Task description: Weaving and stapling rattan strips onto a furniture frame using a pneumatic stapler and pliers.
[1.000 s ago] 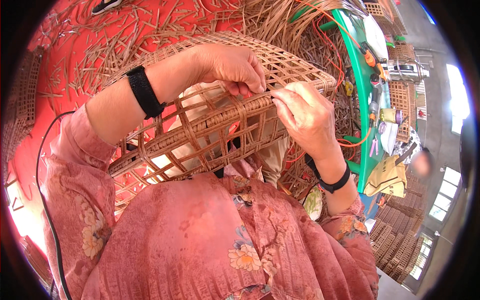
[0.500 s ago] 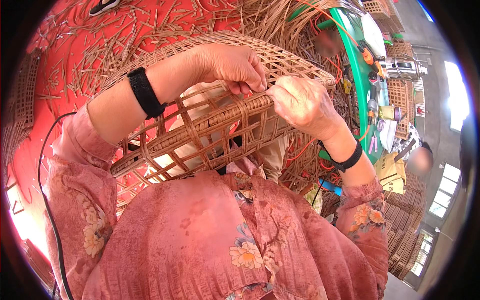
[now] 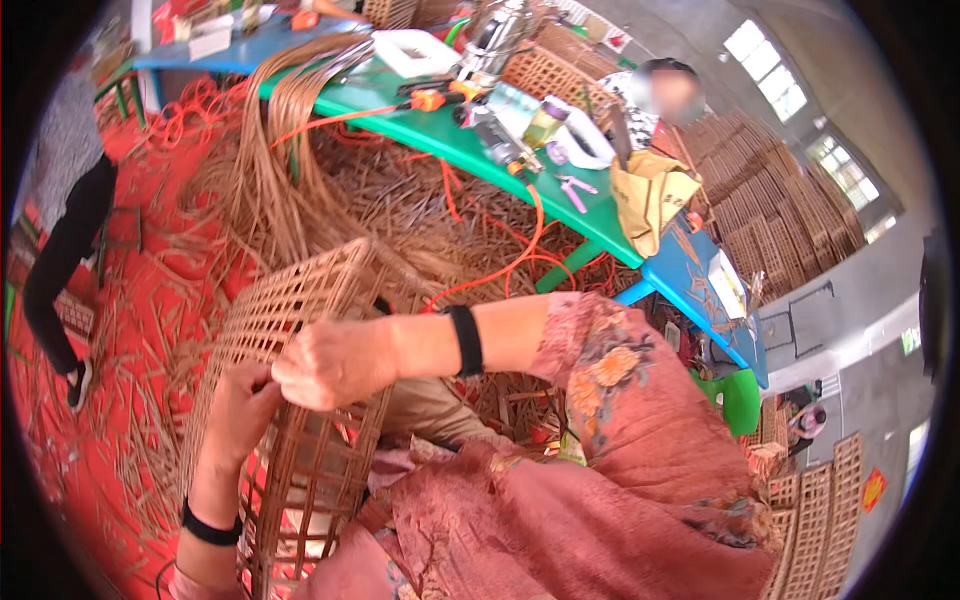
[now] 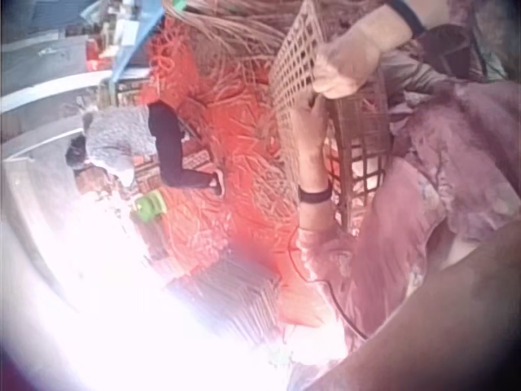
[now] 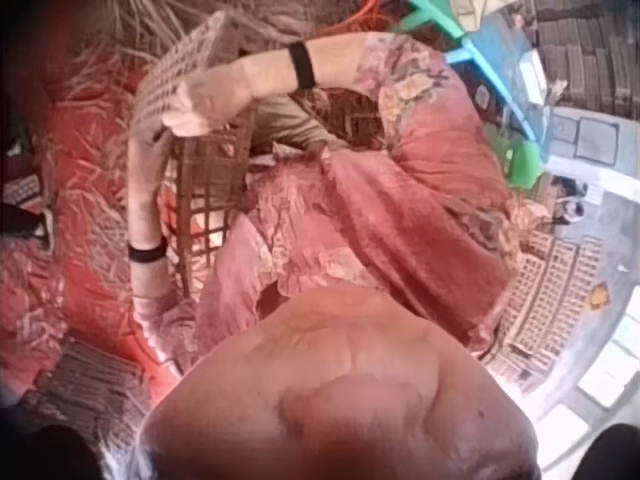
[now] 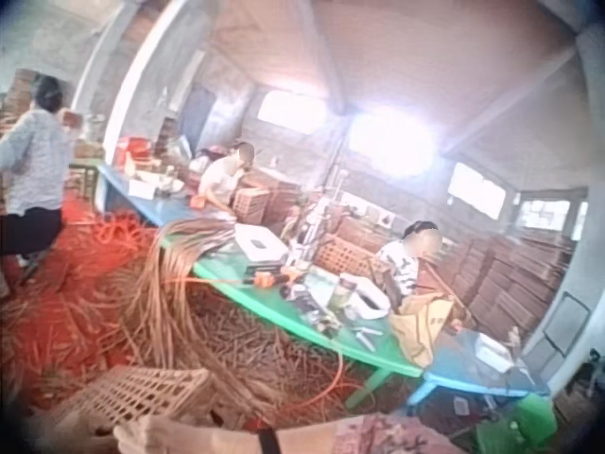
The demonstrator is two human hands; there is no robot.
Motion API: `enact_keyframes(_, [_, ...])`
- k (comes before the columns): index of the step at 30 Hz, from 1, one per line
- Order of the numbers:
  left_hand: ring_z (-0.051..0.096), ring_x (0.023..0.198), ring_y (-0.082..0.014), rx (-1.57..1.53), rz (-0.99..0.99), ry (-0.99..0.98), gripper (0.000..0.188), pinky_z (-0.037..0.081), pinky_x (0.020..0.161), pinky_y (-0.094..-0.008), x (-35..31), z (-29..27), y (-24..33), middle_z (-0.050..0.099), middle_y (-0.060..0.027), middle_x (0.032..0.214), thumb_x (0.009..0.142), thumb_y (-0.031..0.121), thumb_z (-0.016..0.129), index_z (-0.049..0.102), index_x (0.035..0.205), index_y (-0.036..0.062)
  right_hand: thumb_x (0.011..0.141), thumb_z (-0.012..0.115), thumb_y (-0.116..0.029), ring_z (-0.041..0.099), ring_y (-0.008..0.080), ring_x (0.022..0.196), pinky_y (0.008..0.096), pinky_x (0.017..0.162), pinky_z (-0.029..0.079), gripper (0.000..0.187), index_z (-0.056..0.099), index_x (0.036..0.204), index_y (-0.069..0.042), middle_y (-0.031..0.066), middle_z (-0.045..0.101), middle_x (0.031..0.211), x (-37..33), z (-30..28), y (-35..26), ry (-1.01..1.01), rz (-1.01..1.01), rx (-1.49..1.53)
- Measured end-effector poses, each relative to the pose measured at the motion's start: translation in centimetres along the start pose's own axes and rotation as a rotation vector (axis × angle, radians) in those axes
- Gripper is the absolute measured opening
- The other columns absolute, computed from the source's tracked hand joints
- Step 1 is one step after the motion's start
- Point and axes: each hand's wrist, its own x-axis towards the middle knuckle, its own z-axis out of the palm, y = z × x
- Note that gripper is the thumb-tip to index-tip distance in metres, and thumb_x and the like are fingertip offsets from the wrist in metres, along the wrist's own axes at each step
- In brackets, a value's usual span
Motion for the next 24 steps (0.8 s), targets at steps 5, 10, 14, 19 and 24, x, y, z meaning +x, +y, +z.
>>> enact_keyframes(5, [0.054,0.063,-0.0107,-0.148,-0.089,0.040,0.016,0.042,0.059,-0.0270,-0.2,0.7,-0.5,0.061,-0.0045,0.067,0.081,0.011,0.063,0.067,0.081,-0.0047,0.070,0.060,-0.016,0.055,0.0205,0.061,0.0335,0.049,0.045,0.015,0.051,0.063,-0.006,0.0062,0.047,0.069,-0.7,0.5,-0.6,0.022,0.064,0.017])
enact_keyframes(10, [0.054,0.063,-0.0093,-0.119,-0.079,0.088,0.014,0.042,0.058,-0.0260,-0.2,0.9,0.1,0.061,-0.0038,0.069,0.082,0.010,0.064,0.068,0.082,-0.0041,0.083,0.067,-0.023,0.057,0.0210,0.067,0.0338,0.056,0.045,0.021,0.059,0.088,-0.004,0.0049,0.052,0.078,-1.3,-0.2,-1.8,0.111,0.398,0.365])
enact_keyframes(14, [0.053,0.063,-0.0092,-0.055,-0.071,0.058,0.015,0.041,0.058,-0.0266,0.0,0.7,0.3,0.060,-0.0042,0.069,0.083,0.011,0.065,0.068,0.082,-0.0042,0.085,0.029,-0.078,0.047,0.0300,0.124,0.0487,0.094,0.046,0.088,0.035,0.145,-0.015,0.0103,0.039,0.147,-1.8,-3.5,-1.2,0.546,1.029,2.348])
enact_keyframes(19, [0.057,0.068,-0.0117,-0.040,-0.107,0.064,0.019,0.045,0.064,-0.0266,-0.2,0.5,0.1,0.063,-0.0066,0.073,0.083,0.014,0.067,0.069,0.084,-0.0047,0.075,0.027,-0.087,0.028,0.0369,0.139,0.0652,0.102,0.034,0.095,0.042,0.141,-0.021,0.0133,0.033,0.150,-2.6,-10.0,-1.1,1.031,0.731,2.300])
enact_keyframes(24, [0.059,0.071,-0.0130,-0.083,-0.143,0.072,0.020,0.046,0.066,-0.0277,-0.1,0.6,0.2,0.066,-0.0076,0.076,0.083,0.015,0.067,0.070,0.085,-0.0042,0.080,0.037,-0.080,0.015,0.0367,0.144,0.0642,0.101,0.038,0.097,0.028,0.148,-0.012,0.0167,0.017,0.156,-2.9,-10.9,-0.9,1.159,0.686,2.348])
